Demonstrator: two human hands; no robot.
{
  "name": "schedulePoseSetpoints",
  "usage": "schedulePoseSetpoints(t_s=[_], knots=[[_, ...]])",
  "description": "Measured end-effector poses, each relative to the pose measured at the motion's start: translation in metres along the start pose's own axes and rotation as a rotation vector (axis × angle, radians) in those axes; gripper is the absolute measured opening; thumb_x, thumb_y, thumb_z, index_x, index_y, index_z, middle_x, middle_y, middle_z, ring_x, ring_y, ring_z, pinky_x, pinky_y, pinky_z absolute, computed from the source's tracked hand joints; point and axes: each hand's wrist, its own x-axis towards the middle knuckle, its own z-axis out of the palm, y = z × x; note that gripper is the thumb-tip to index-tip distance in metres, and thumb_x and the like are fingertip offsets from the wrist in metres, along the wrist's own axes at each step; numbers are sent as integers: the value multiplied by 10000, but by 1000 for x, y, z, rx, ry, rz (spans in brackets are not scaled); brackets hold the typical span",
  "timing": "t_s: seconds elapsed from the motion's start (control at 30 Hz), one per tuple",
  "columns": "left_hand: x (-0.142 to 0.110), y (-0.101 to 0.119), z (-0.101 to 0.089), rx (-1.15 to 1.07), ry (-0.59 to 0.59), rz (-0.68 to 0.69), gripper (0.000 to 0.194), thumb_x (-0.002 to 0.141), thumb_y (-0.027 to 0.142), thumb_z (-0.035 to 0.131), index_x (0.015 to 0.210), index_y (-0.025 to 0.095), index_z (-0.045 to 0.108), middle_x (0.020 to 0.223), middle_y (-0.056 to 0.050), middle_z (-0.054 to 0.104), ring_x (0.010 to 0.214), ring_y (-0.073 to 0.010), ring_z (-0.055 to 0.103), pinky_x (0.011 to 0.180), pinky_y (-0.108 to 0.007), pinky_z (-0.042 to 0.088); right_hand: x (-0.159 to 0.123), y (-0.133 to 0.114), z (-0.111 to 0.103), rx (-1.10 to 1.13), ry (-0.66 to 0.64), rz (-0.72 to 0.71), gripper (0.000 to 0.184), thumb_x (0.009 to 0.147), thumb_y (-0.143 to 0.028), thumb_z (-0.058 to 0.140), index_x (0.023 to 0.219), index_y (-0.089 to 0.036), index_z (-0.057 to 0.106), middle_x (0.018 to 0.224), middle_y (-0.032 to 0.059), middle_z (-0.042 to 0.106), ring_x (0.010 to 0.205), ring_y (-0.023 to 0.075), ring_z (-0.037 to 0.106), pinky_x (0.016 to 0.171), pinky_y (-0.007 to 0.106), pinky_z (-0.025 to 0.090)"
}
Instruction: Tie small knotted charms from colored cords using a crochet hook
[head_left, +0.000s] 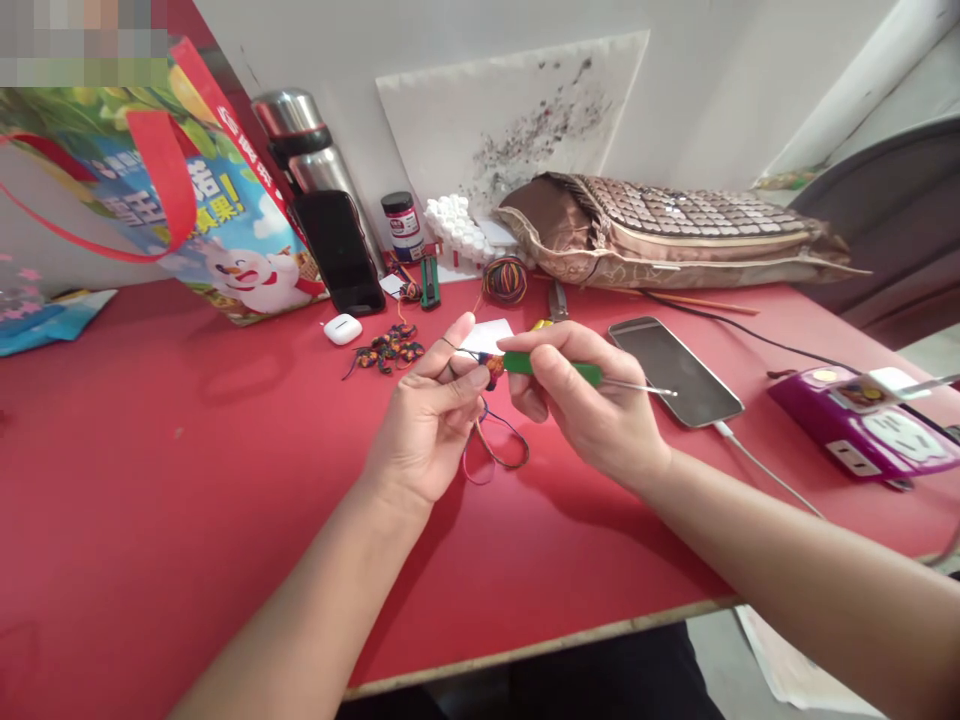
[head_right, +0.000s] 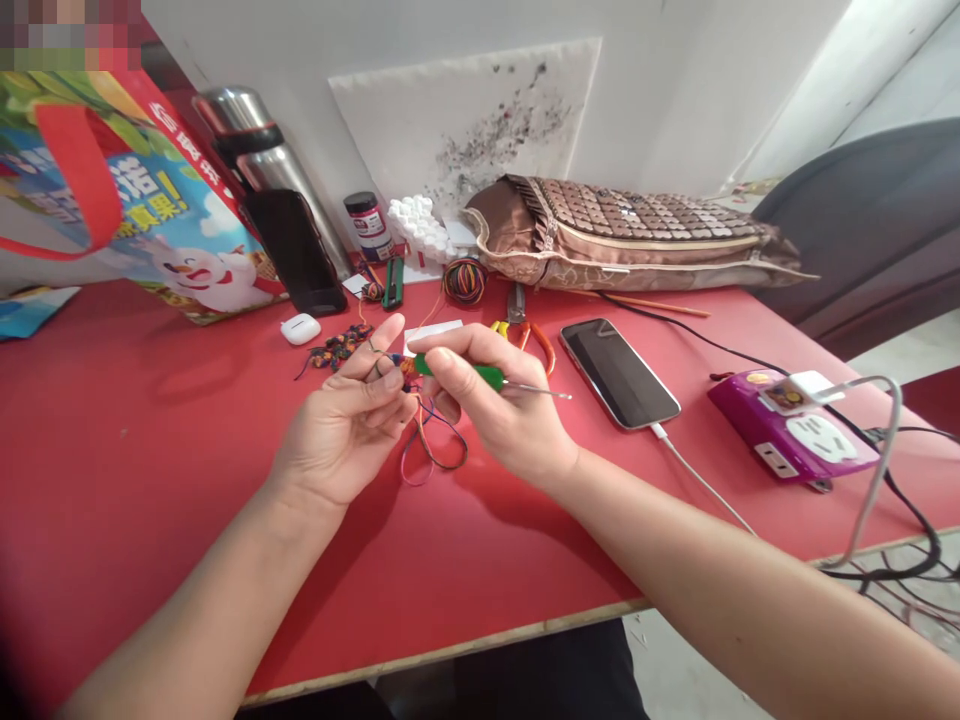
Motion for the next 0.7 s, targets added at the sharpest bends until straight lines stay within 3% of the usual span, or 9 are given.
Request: schedulePoseSetpoints(t_s=[0.2,0.37,0.7], knots=[[3,9,-5,28,37,24,446,680,-40,872,1058,196,857,683,54,666,528,-26,495,528,-135,455,4,-2,-6,163,-3,113,177,1030,-341,705,1072,-213,820,764,-2,682,561,89,551,551,268,467],[3,10,-6,53,25,31,465,658,-9,911,1073,194,860,644,69,630,477,-17,411,494,-150,434,5,-4,-7,191,-7,132,164,1019,-322,723,1061,-215,841,759,3,677,555,80,535,539,262,447],[-1,12,-4,59,29,38,475,653,-18,908,1070,203,857,662,58,666,604,-52,619,557,-137,495,8,-8,-9,210,-6,146,158,1013,-308,733,1037,-211,856,734,7,664,532,68,506,513,253,404]])
